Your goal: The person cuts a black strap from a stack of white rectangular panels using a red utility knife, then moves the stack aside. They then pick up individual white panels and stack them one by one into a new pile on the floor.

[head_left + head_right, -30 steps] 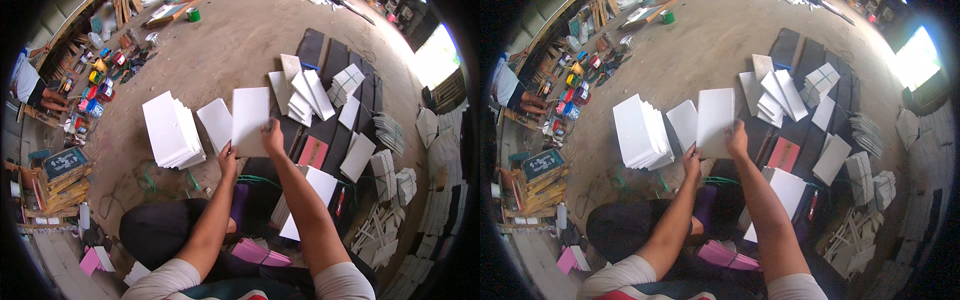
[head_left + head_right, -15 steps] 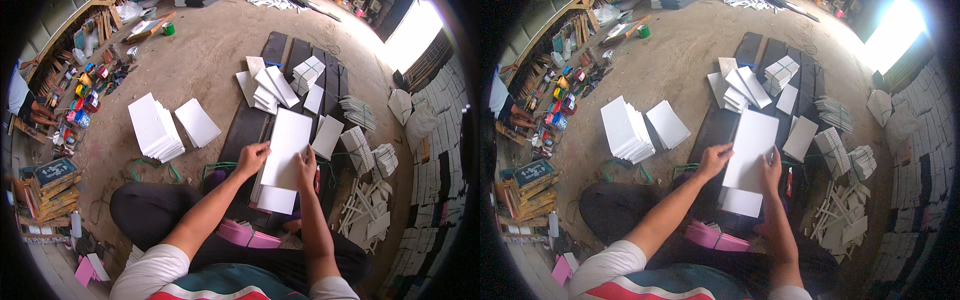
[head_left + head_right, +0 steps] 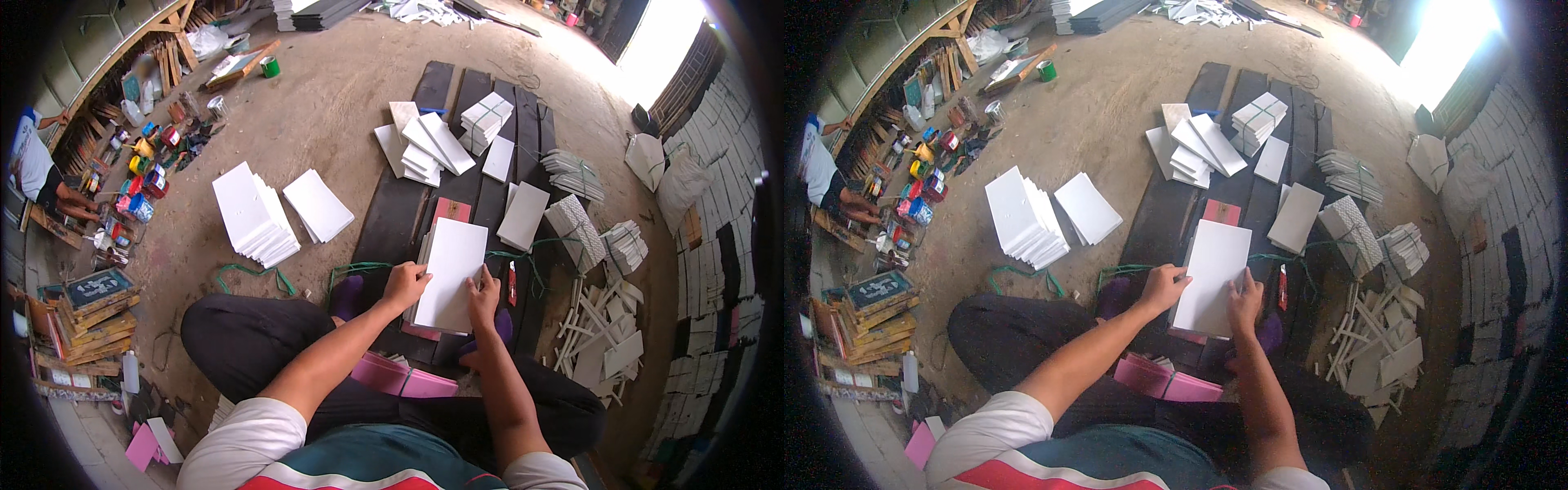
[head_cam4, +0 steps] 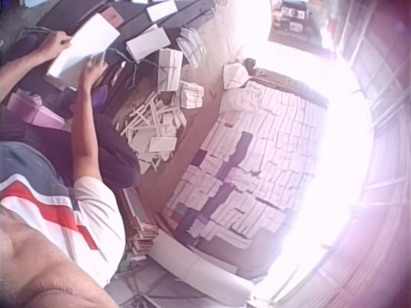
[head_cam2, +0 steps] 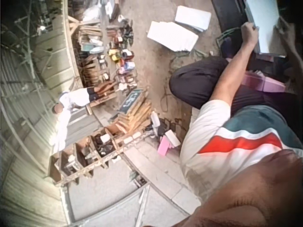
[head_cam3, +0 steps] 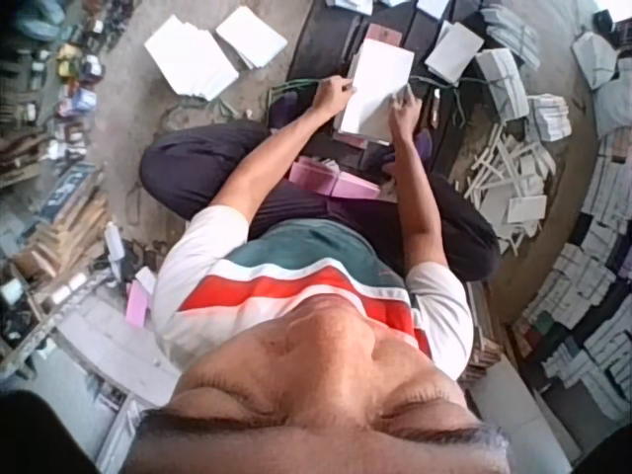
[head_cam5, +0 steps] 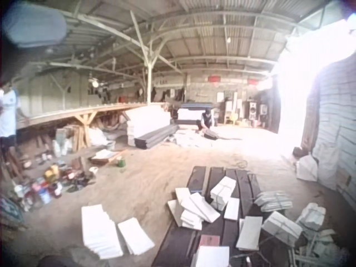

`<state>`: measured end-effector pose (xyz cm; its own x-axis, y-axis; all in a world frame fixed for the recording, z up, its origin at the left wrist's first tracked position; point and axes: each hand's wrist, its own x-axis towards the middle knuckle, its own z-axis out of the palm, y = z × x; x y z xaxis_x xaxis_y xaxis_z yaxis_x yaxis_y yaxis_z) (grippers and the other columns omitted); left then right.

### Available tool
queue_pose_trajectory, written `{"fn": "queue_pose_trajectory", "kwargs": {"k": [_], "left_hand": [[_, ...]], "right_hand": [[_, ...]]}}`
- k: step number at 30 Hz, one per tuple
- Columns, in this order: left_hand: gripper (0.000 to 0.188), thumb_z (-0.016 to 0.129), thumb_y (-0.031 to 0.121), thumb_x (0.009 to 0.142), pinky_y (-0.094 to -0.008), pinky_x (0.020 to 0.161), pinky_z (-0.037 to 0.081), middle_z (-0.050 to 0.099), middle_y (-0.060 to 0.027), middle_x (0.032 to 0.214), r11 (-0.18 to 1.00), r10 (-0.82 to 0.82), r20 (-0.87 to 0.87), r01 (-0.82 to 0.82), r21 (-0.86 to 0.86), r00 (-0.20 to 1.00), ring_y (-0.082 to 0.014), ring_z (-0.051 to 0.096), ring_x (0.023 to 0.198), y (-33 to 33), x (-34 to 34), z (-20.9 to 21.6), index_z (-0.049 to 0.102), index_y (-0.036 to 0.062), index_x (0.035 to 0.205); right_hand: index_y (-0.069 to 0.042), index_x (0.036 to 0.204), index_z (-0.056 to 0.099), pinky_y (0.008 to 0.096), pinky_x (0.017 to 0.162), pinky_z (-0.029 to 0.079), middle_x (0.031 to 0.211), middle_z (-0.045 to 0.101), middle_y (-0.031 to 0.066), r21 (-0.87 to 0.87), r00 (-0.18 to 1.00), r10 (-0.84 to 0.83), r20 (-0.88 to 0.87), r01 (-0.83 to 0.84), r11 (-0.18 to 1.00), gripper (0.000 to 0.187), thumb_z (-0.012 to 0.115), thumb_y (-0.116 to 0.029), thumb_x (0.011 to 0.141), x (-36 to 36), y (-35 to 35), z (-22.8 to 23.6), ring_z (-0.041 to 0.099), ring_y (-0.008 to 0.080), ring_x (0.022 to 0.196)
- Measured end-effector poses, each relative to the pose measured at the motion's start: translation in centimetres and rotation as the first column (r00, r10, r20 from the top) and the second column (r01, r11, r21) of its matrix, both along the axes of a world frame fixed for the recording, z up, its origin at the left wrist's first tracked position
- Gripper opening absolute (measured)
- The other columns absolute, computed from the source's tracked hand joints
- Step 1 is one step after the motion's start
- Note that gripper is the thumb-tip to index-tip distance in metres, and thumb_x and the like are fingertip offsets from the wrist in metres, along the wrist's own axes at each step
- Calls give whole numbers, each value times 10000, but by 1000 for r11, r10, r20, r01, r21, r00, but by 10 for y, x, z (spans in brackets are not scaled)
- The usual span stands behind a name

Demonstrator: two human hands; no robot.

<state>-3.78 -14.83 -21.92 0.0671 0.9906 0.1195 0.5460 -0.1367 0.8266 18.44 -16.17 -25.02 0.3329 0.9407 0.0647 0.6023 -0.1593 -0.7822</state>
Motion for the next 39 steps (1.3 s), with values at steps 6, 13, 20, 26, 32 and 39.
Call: {"fn": "queue_pose_trajectory", "kwargs": {"k": [6, 13, 20, 26, 32, 39], "left_hand": [[283, 777, 195, 841, -460, 731, 541, 684, -190, 836, 999, 24, 19, -25, 20, 1000, -369, 686, 805, -5, -1, -12, 758, -10, 1036], [332, 789, 223, 829, -421, 735, 547, 708, -197, 890, 1000, 25, 13, -25, -2, 1000, -354, 703, 808, -4, -1, -24, 757, -8, 1065], [323, 806, 231, 820, -416, 714, 549, 698, -173, 847, 999, 28, 139, -24, -26, 990, -331, 699, 785, -3, -5, -30, 755, -7, 1032], [334, 804, 271, 834, -411, 720, 560, 727, -170, 846, 948, 319, 239, -315, -56, 917, -310, 715, 773, 31, -35, -46, 751, -9, 1008], [372, 775, 331, 847, -432, 822, 566, 758, -169, 912, 723, 689, 176, -651, -229, 703, -325, 738, 898, 78, -117, -81, 749, 9, 1032], [543, 770, 345, 847, -448, 972, 518, 690, -253, 1211, 475, 867, 6, -824, -311, 498, -382, 674, 1116, 100, -202, -161, 677, -30, 1228]], "right_hand": [[-29, 1418, 582, 386, 844, 487, 1005, 544, 144, 14, 999, -5, 39, 4, 1000, 587, 768, -154, 875, -6, -2, -4, 571, 273, 905], [-23, 1400, 595, 398, 855, 491, 1011, 564, 168, -2, 992, -16, 125, 16, 1000, 573, 762, -177, 874, -8, -4, -6, 586, 307, 926], [-91, 1419, 581, 475, 946, 473, 1148, 588, 203, -103, 924, -32, 380, 77, 992, 610, 771, -242, 859, -18, -4, 12, 574, 380, 1081], [-116, 1380, 573, 492, 987, 447, 1199, 588, 188, 131, 870, 78, 488, -161, 978, 578, 771, -233, 849, -76, 30, 61, 544, 392, 1136], [-83, 1297, 619, 482, 973, 486, 1240, 612, 177, 130, 810, 436, 391, -518, 845, 515, 779, -224, 828, -182, 93, 55, 574, 391, 1162], [-32, 1415, 523, 460, 1120, 421, 1433, 534, 223, -317, 700, 702, 130, -641, 699, 657, 762, -280, 856, -268, 157, -33, 489, 408, 1344]]}}
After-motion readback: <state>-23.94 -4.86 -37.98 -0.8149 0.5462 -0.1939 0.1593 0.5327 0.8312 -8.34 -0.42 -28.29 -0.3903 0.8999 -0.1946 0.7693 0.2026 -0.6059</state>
